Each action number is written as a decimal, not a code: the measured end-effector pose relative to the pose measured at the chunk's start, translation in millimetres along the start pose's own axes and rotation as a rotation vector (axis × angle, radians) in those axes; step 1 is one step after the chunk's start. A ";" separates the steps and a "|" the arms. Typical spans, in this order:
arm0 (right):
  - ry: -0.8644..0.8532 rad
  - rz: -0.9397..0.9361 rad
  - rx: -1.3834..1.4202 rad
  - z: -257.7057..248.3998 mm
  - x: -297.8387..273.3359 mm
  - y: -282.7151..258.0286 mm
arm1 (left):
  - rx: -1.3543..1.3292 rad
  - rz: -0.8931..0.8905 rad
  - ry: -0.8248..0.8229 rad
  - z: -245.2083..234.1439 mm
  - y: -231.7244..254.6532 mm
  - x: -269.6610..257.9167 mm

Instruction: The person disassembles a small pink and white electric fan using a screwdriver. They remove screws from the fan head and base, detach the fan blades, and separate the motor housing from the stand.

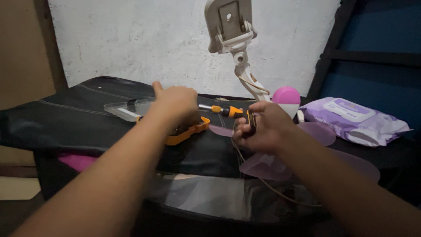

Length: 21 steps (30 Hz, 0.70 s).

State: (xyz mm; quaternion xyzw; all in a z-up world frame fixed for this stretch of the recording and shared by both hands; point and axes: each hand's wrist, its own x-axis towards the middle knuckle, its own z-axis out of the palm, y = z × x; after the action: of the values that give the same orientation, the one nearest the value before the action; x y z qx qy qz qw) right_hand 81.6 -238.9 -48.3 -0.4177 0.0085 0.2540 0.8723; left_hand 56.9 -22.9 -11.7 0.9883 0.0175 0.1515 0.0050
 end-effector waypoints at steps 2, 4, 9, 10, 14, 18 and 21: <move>-0.010 -0.027 -0.045 -1.6 -7.5 1.2 | 0.020 -0.003 0.047 1.7 2.9 -2.2; 0.011 -0.106 -0.128 -4.5 -18.3 2.3 | -0.041 -0.052 0.100 -2.2 4.9 -0.9; -0.013 -0.119 0.088 -13.7 -59.5 -12.8 | -0.795 -0.154 0.197 -27.4 5.6 12.4; -0.076 -0.096 0.162 -15.7 -69.6 -17.2 | -1.079 -0.061 0.192 -30.1 4.3 11.8; 0.050 -0.173 0.202 -24.2 -111.4 -29.3 | -1.524 -0.020 0.130 -23.9 24.6 0.8; 0.005 -0.194 0.171 -27.7 -141.9 -31.9 | -1.671 0.197 0.107 -7.9 74.6 -8.1; 0.115 -0.238 0.155 -29.5 -156.4 -33.9 | -1.742 0.263 0.052 2.2 97.3 -15.1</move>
State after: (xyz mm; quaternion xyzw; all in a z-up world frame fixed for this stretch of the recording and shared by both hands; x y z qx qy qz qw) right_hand -33.6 -346.4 -7.4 -0.3611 0.0283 0.1233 0.9239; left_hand 46.4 -120.7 -16.9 0.6235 -0.2180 0.1327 0.7390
